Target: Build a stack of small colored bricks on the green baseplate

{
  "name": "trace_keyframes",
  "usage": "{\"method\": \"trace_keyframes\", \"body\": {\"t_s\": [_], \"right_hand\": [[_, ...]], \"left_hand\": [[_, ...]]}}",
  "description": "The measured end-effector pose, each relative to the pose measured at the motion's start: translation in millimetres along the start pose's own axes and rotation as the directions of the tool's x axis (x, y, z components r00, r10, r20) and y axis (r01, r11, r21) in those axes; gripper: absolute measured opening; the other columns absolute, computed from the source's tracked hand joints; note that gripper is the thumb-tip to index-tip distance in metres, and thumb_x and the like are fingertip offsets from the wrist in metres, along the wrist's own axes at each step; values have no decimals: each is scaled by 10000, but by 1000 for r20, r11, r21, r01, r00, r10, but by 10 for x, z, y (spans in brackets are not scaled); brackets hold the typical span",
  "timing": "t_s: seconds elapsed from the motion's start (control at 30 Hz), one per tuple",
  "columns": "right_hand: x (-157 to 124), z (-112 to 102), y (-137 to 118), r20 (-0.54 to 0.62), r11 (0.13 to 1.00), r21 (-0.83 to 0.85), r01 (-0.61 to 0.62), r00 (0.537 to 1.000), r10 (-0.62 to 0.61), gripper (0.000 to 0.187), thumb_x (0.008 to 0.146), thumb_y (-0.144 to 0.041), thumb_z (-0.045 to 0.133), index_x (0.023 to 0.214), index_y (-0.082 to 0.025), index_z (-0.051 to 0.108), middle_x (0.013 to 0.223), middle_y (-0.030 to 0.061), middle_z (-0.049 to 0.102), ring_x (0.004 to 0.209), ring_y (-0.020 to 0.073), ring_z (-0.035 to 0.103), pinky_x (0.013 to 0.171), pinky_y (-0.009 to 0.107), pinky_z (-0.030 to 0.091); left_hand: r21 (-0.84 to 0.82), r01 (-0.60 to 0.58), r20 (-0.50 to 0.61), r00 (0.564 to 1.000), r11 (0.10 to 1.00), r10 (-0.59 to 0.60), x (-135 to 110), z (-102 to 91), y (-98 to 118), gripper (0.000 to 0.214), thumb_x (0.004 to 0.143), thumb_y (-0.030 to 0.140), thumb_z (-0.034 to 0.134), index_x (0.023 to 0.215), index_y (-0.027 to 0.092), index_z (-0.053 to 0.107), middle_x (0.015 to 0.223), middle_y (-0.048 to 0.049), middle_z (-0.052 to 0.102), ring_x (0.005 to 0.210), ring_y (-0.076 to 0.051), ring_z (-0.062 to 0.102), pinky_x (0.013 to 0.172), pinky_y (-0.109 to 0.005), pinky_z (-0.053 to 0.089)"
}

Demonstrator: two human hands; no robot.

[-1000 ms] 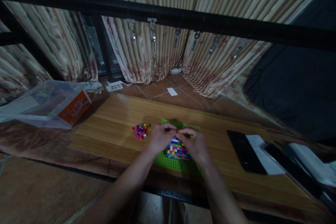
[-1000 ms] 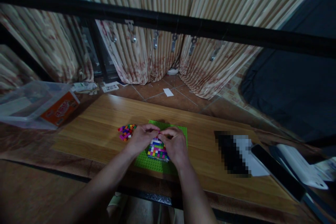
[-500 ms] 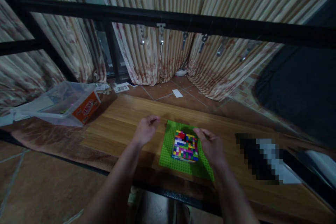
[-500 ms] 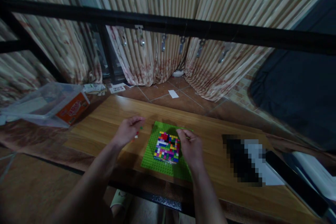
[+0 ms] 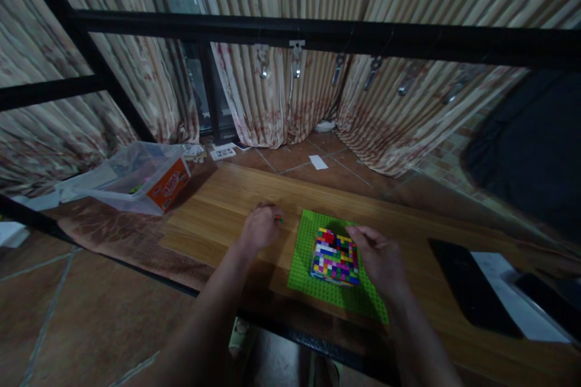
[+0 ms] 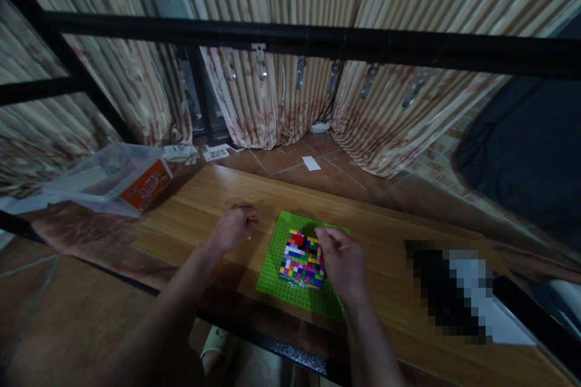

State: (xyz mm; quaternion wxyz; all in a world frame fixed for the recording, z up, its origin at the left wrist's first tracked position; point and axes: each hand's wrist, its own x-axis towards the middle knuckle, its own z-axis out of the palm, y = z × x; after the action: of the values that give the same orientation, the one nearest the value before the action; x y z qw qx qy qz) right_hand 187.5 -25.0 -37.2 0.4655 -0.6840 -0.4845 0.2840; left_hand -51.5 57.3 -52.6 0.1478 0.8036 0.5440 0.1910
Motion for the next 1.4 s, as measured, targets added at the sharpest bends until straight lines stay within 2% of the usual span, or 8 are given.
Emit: {"method": "trace_keyframes", "body": {"t_s": [0.3,0.4,0.57,0.67,0.8,1.03,1.23,1.4], "right_hand": [[-5,-3,-28,0,1000,24,8,1000,-8,336,778,-483,616,836,-180,749,741,42,730,669,201,633,608,290,450],[-12,1,-62,-26,997,68,37,999,-35,311,786,-464,616,835,-185,745,788,48,741,700,201,643,638,297,466],[-64,45,-153,4,972,213,98,995,-101,245,773,-424,650,842,-208,742,855,45,745,814,209,662,755,322,488],[-99,76,-203,60,957,259,129,987,-149,226,766,-405,670,874,-222,744,884,40,740,844,206,661,781,327,490],[-112,96,-229,106,937,325,129,980,-171,201,745,-387,695,860,-232,751,843,29,731,803,191,654,745,313,496],[-111,74,-254,119,910,408,70,984,-129,168,713,-366,720,785,-217,749,741,20,721,706,166,627,686,290,485],[-104,49,-236,167,851,524,-26,983,-73,129,680,-351,745,728,-233,752,705,4,725,667,156,625,678,291,482],[-32,24,-129,23,922,386,25,999,-37,169,668,-382,739,758,-241,761,784,30,748,760,208,659,761,360,494]], "left_hand": [[-36,48,-59,997,998,-50,61,66,-3,252,749,78,504,849,170,716,917,-99,696,933,-231,611,899,-338,453],[-240,27,-90,995,971,-50,50,31,109,225,809,157,505,914,184,703,937,-78,706,889,-204,639,855,-309,477],[-778,-31,-62,998,628,-28,-26,34,465,153,775,235,623,897,159,677,853,-42,701,794,-150,641,758,-258,506],[-885,-1,-12,1000,465,-22,-91,34,685,156,713,232,702,837,147,659,782,-22,683,713,-121,624,697,-234,508],[-930,11,15,1000,369,8,-138,20,864,148,696,251,732,767,145,658,708,-8,672,650,-104,609,653,-219,504],[-938,27,38,999,346,26,-136,41,891,205,677,309,759,780,148,685,727,-29,705,676,-139,649,691,-267,542],[-904,-38,4,995,426,98,-169,40,885,138,750,274,697,805,147,701,767,-42,713,706,-136,649,698,-249,530],[-869,-51,-44,999,493,26,-91,19,790,110,746,250,674,791,150,688,725,-24,695,679,-129,630,681,-239,507]]}}
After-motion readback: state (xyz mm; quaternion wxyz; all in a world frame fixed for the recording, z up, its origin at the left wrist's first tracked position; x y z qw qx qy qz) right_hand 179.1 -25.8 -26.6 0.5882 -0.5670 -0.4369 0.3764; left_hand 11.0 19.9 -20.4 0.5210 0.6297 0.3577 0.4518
